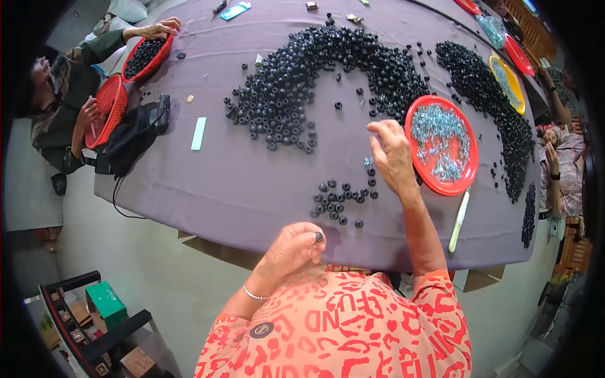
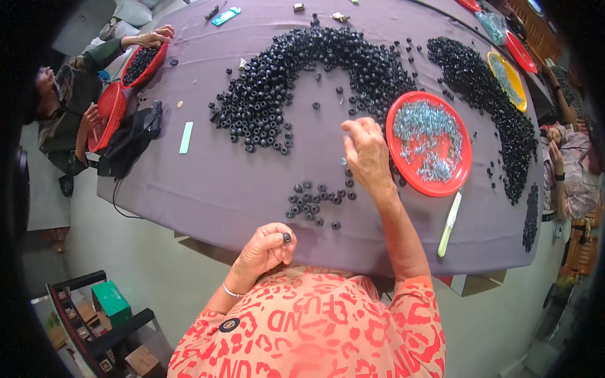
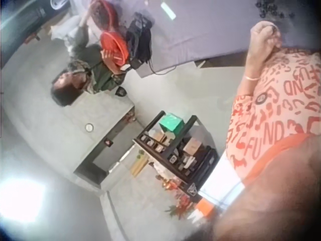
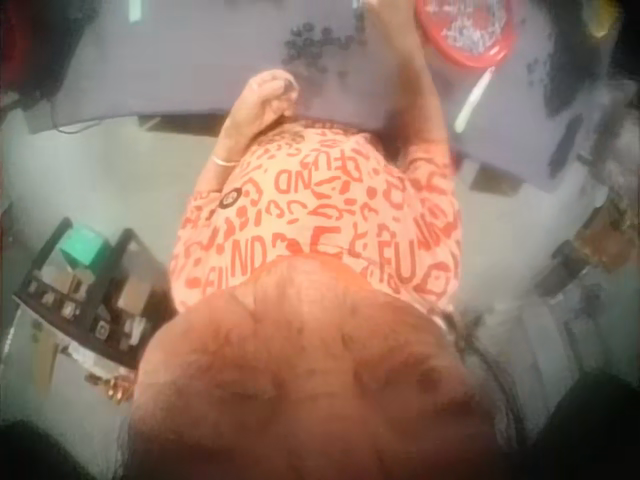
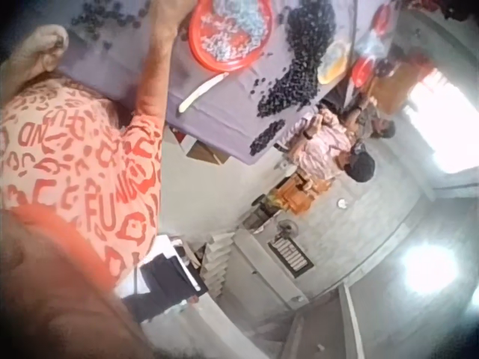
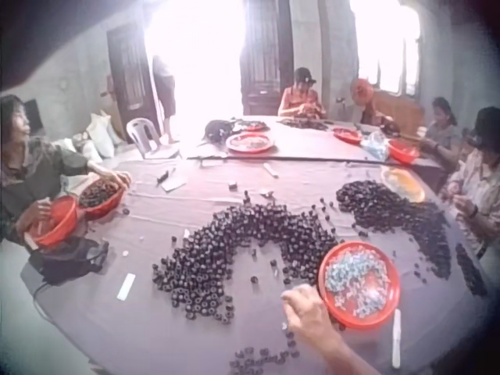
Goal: The person assembles small parts by picking up black plastic components and small springs from the table and inserting the springs into the components by hand.
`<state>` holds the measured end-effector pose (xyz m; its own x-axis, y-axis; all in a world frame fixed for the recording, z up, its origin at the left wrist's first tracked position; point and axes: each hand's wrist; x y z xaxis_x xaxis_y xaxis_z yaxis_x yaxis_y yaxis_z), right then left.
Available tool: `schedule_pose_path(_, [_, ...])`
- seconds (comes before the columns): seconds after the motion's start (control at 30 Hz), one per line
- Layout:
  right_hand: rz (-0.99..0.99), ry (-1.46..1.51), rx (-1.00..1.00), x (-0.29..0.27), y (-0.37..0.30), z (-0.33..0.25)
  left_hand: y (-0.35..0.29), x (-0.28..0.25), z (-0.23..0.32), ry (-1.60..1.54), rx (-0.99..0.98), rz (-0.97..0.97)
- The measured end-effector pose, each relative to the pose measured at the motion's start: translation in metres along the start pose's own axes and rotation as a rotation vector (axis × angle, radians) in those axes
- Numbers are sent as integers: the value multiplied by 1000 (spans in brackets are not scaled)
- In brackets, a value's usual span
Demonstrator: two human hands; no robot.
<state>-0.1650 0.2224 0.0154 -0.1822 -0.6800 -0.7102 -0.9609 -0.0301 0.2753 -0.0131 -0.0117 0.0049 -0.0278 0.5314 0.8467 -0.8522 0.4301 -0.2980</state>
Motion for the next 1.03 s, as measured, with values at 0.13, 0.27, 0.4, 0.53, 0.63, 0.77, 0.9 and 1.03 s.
schedule_pose_path(0.13, [100, -216, -18, 16, 47, 16, 4, -5, 1, -10, 21, -12])
schedule_pose_path(0.27, [243, -616, 84, 35, 79, 31, 3, -6, 3, -23, 14, 14])
schedule_pose_path(0.4, [234, -731, 165, 46, 101, 40, 4, -7, 2, -6, -5, 37])
schedule_pose_path(0.53, [135, -600, 119, 50, 94, 38, 7, -7, 2, -12, -17, 34])
schedule_pose_path(0.63, [72, -499, 2, 49, 79, 37, 12, -7, 3, -5, -23, 26])
schedule_pose_path(0.77, [-39, -404, -168, 38, 38, 14, 11, -4, 4, 45, -20, 38])
schedule_pose_path(0.9, [-162, -416, -231, 23, -9, 4, 11, -4, 4, 75, -30, 37])
schedule_pose_path(1.03, [-249, -400, -300, 17, -42, 5, 12, -8, 0, 73, -23, 18])
Point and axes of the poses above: each hand's wrist, its own y-axis towards the middle knuckle, its own x-axis out of the palm, z = x × y, and after that the axes turned 9 degrees about x, right-handed
